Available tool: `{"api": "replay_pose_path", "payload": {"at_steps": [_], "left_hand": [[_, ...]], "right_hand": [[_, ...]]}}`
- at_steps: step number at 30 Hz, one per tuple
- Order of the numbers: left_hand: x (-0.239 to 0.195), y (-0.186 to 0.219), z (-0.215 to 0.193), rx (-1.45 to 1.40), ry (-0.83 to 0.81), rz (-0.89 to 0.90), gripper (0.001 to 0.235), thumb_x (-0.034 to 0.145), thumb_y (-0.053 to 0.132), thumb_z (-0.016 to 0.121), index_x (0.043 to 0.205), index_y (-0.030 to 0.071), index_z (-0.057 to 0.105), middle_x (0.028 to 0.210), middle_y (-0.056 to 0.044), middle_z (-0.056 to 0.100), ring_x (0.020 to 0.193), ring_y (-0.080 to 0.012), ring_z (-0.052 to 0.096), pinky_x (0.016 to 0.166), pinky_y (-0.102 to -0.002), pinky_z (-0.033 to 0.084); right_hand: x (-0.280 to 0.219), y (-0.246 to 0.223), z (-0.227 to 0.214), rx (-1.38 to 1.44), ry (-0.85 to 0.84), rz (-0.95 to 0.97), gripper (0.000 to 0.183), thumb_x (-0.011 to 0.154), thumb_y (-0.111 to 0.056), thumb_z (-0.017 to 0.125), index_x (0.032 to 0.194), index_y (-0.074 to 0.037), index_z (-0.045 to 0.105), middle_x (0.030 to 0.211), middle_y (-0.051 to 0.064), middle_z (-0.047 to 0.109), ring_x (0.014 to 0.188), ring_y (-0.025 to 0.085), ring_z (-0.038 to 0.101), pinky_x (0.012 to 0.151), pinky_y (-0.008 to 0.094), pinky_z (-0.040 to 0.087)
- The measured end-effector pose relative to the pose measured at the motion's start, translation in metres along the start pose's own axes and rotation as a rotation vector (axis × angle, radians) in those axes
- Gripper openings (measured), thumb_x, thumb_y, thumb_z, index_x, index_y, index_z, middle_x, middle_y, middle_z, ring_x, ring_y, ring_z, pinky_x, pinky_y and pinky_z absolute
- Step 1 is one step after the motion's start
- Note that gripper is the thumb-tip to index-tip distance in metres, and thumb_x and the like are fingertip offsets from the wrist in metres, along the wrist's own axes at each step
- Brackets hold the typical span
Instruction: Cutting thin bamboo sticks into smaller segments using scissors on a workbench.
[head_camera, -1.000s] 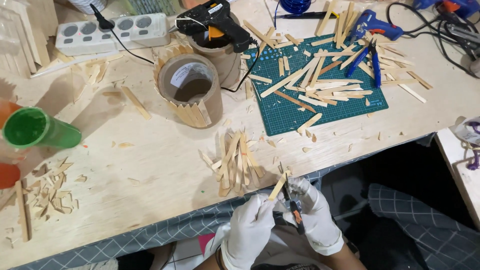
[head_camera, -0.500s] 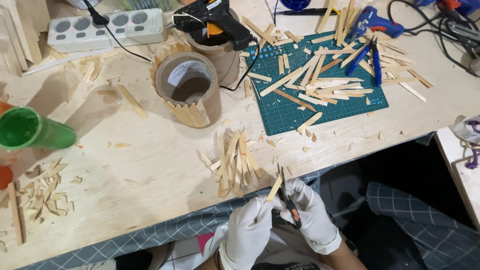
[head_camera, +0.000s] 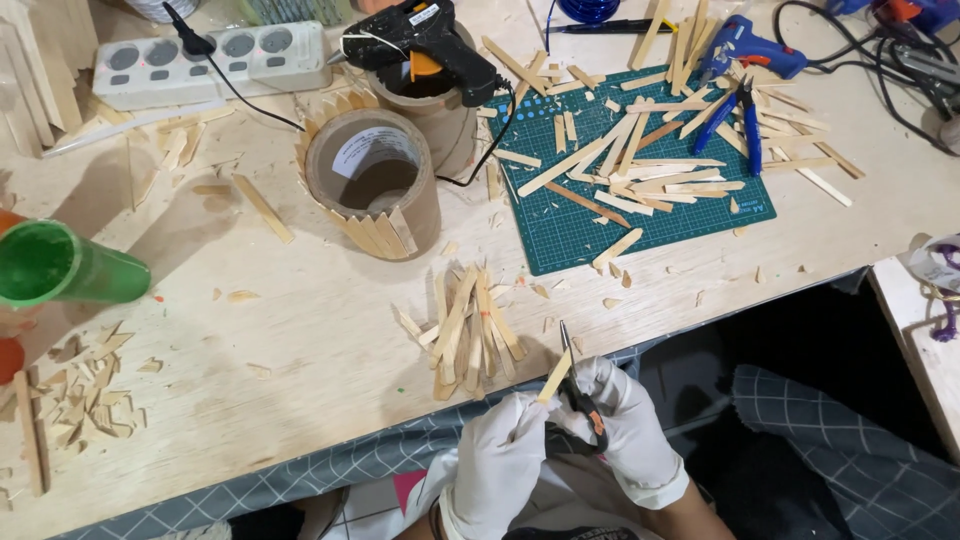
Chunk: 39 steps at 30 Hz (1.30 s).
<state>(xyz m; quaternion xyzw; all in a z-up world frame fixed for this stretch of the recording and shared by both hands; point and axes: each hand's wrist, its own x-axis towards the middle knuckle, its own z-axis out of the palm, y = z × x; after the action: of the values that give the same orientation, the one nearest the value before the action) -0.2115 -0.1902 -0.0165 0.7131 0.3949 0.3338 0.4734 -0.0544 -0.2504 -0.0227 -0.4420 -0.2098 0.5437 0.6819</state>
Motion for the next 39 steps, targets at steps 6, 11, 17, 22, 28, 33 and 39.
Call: {"api": "replay_pose_path", "payload": {"at_steps": [6, 11, 17, 22, 28, 33, 39], "left_hand": [[0.02, 0.032, -0.019, -0.097, -0.014, -0.201, 0.032, 0.079, -0.008, 0.057, 0.057, 0.011, 0.042, 0.062, 0.012, 0.073, 0.05, -0.0083, 0.032, 0.047, -0.027, 0.035], [0.035, 0.027, -0.026, 1.57, 0.143, 0.502, 0.01, 0.08, 0.005, 0.059, 0.088, 0.009, 0.063, 0.093, -0.023, 0.064, 0.086, -0.0306, 0.06, 0.07, -0.038, 0.053], [0.057, -0.018, -0.025, 1.581, 0.055, 0.309, 0.043, 0.069, 0.003, 0.063, 0.103, 0.028, 0.059, 0.108, 0.003, 0.06, 0.093, -0.0257, 0.066, 0.055, -0.055, 0.055], [0.081, 0.037, -0.037, 1.985, 0.353, 0.245, 0.026, 0.099, 0.039, 0.029, 0.099, 0.016, 0.04, 0.088, -0.008, 0.045, 0.074, -0.0224, 0.051, 0.066, -0.033, 0.042], [0.165, 0.072, 0.001, 0.924, -0.109, 0.289, 0.004, 0.084, 0.015, 0.049, 0.08, 0.014, 0.049, 0.062, 0.004, 0.046, 0.052, -0.0089, 0.046, 0.045, -0.026, 0.037], [0.246, 0.04, 0.067, 2.198, 0.625, 0.52, 0.048, 0.113, 0.023, 0.036, 0.067, 0.019, 0.049, 0.051, 0.013, 0.037, 0.038, -0.0004, 0.036, 0.032, -0.021, 0.029], [0.294, -0.058, 0.107, 2.168, 0.422, 0.471, 0.034, 0.079, -0.019, 0.037, 0.081, 0.009, 0.057, 0.059, -0.001, 0.043, 0.051, -0.0137, 0.043, 0.04, -0.034, 0.032]], "right_hand": [[0.019, -0.022, -0.048, -0.113, 0.304, -0.282, 0.048, 0.092, -0.041, 0.076, 0.118, -0.001, 0.065, 0.074, 0.0, 0.063, 0.062, 0.009, 0.051, 0.058, 0.023, 0.041], [0.017, -0.054, -0.054, -0.095, 0.241, -0.346, 0.061, 0.093, -0.046, 0.079, 0.128, 0.001, 0.062, 0.08, 0.004, 0.063, 0.068, 0.011, 0.054, 0.07, 0.022, 0.043], [0.023, -0.041, -0.055, -0.005, 0.176, -0.335, 0.055, 0.096, -0.04, 0.078, 0.126, 0.004, 0.064, 0.079, 0.005, 0.063, 0.068, 0.012, 0.052, 0.068, 0.022, 0.042], [0.028, -0.04, -0.064, 0.019, 0.175, -0.338, 0.055, 0.095, -0.04, 0.079, 0.127, 0.002, 0.064, 0.079, 0.005, 0.062, 0.068, 0.012, 0.052, 0.07, 0.024, 0.041], [0.033, -0.031, -0.068, 0.099, 0.125, -0.341, 0.056, 0.094, -0.039, 0.08, 0.126, 0.004, 0.063, 0.077, 0.006, 0.062, 0.067, 0.014, 0.052, 0.069, 0.026, 0.042], [0.018, -0.029, -0.077, 0.179, 0.081, -0.375, 0.056, 0.095, -0.034, 0.08, 0.129, 0.006, 0.062, 0.08, 0.01, 0.063, 0.065, 0.015, 0.051, 0.067, 0.025, 0.043], [0.01, -0.032, -0.077, 0.084, 0.218, -0.345, 0.063, 0.089, -0.045, 0.081, 0.123, 0.004, 0.063, 0.072, 0.008, 0.057, 0.062, 0.014, 0.049, 0.062, 0.025, 0.039]]}}
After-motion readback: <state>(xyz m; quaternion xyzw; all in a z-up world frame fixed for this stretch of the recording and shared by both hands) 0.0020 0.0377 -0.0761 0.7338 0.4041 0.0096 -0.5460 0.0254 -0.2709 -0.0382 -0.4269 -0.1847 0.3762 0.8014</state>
